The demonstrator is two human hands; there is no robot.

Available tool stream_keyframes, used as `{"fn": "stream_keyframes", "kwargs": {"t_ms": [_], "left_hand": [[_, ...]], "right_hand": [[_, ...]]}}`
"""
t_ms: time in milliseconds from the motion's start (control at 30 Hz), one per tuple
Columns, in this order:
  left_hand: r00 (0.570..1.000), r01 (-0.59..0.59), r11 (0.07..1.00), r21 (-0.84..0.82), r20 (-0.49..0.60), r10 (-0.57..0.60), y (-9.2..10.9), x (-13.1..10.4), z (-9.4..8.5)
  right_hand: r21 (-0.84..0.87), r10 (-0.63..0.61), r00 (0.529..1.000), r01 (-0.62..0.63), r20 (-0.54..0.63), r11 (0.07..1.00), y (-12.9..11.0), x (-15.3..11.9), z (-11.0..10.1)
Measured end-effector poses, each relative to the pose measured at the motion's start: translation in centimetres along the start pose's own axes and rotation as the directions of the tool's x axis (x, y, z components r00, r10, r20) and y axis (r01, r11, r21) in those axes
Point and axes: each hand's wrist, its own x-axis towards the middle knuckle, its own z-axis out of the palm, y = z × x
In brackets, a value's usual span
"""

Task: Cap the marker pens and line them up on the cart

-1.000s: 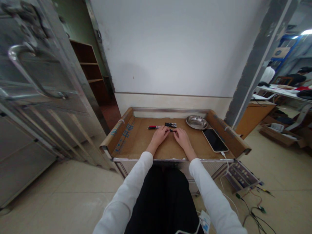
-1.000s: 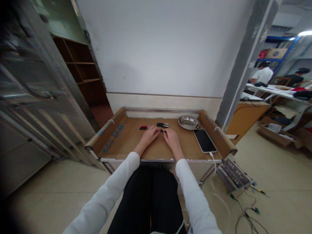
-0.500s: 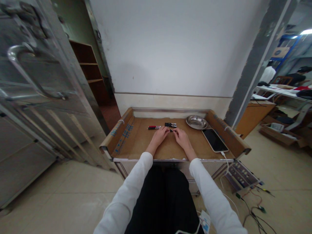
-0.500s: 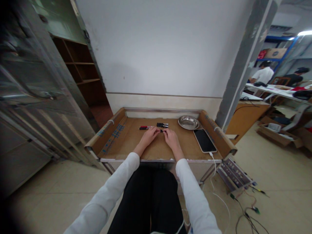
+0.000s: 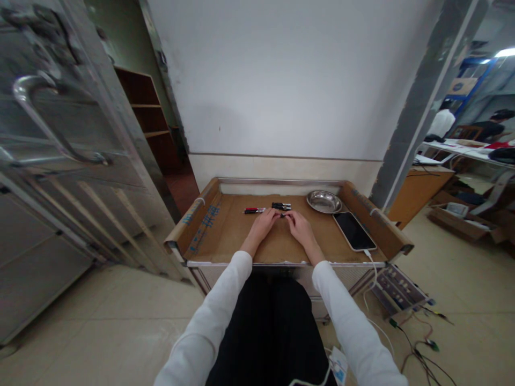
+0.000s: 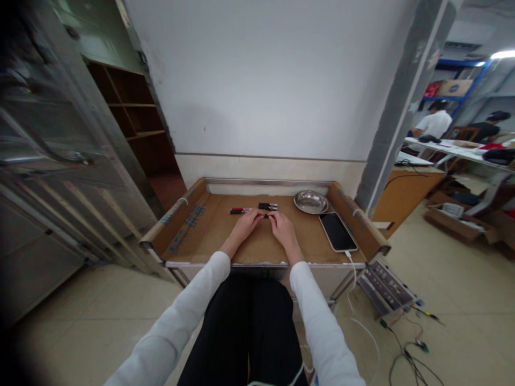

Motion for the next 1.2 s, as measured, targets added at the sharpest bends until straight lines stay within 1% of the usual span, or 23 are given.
{"fn": "stream_keyframes", "kwargs": {"t_ms": [167,400,567,733,1000,1200], "left_hand": [[1.0,-0.025,0.999,-0.024,0.006,0.025,0.0,0.0,-0.1],[1.0,-0.003,1.0,-0.013,-0.019,0.002,0.2,0.0,-0.3],[0.999,-0.022,1.0,-0.006,-0.036,0.022,0.4,0.0,-0.4],[0.998,-0.051,0.999,-0.015,-0.028,0.051,0.4,-0.1,-0.5],[0.994,-0.094,0.995,-0.026,-0.056,0.092,0.0,0.0,-0.1],[0.991,-0.109,0.993,-0.05,-0.079,0.105,-0.1,-0.1,0.0]], "right_hand": [[0.019,-0.001,1.0,0.001,-0.006,1.0,-0.2,0.0,-0.1],[0.038,0.03,1.0,-0.03,-0.003,0.999,-0.1,0.0,0.0],[0.024,0.039,0.999,-0.039,0.005,0.999,-0.3,0.0,-0.2],[0.025,0.029,0.999,-0.029,0.014,0.999,0.0,0.1,0.0],[-0.014,0.011,1.0,-0.011,0.007,1.0,0.8,0.2,0.7],[-0.038,0.016,0.999,-0.014,0.032,0.999,0.8,0.2,0.8]]}}
